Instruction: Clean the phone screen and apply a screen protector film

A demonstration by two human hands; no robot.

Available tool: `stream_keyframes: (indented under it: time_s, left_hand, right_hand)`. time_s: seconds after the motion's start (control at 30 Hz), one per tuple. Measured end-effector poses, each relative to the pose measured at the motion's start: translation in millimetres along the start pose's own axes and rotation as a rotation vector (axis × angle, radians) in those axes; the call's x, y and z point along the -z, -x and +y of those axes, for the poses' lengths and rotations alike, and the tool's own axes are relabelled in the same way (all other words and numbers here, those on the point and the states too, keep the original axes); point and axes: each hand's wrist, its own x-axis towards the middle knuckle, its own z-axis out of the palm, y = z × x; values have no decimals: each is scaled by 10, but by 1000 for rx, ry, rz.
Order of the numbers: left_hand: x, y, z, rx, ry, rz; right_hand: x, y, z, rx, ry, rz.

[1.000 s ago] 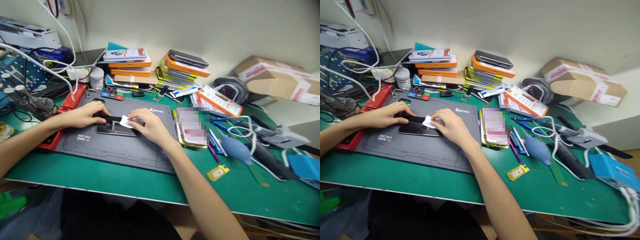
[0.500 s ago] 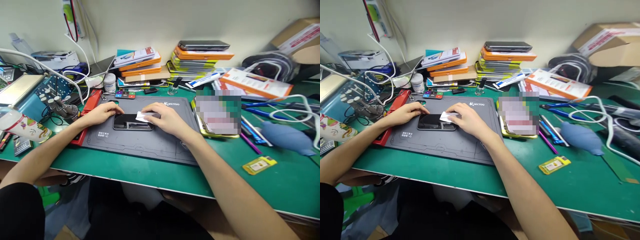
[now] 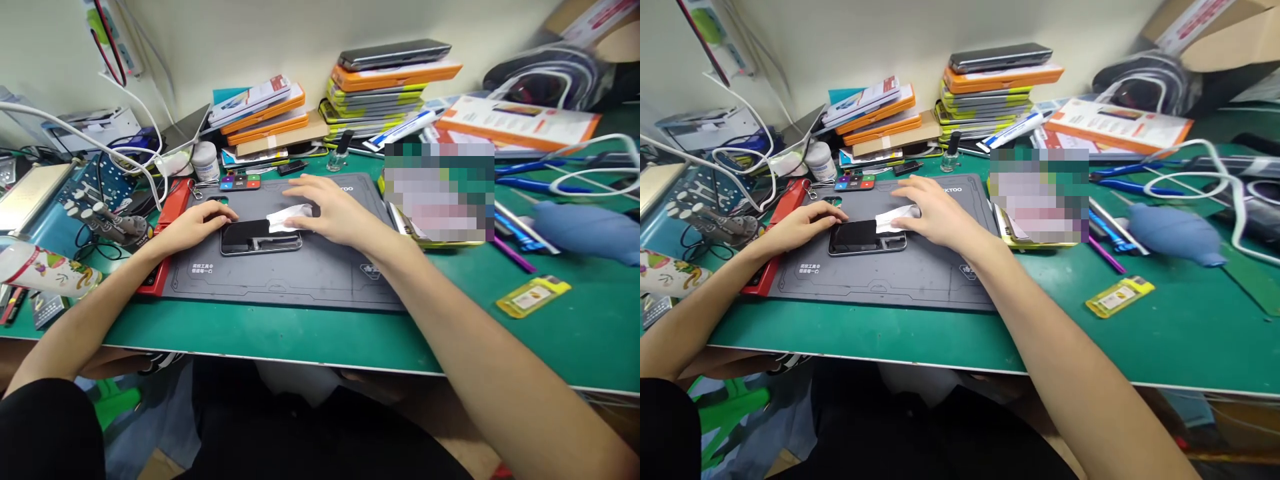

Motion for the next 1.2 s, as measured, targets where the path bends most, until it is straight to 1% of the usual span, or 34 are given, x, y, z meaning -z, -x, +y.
stream_keyframes:
  time_s: [0.13, 0.27, 0.4, 0.53, 0.77, 0.87, 1.03, 1.2]
  left_hand:
    - [5, -8, -1, -1, 6, -8]
    - [16, -20, 1, -1, 9, -12]
    - [25, -24, -7, 8, 9, -9]
    - [31, -27, -16, 14, -1, -7]
    - [23, -18, 9, 11, -16, -8]
    - [19, -13, 13, 9, -14, -6]
    - [12, -13, 12, 5, -12, -10]
    - [5, -10, 5, -4, -12, -8]
  right_hand:
    - [16, 23, -26, 86, -9, -31]
    - [-26, 9, -55, 47, 35, 41]
    - [-23, 5, -32, 59, 18, 5]
    - [48, 9, 33, 12, 52, 63]
    - [158, 41, 63, -42, -98, -68]
    - [185, 35, 56, -78, -114, -129]
    - [228, 35, 41, -131, -113, -155]
    - [260, 57, -4, -103, -108, -247]
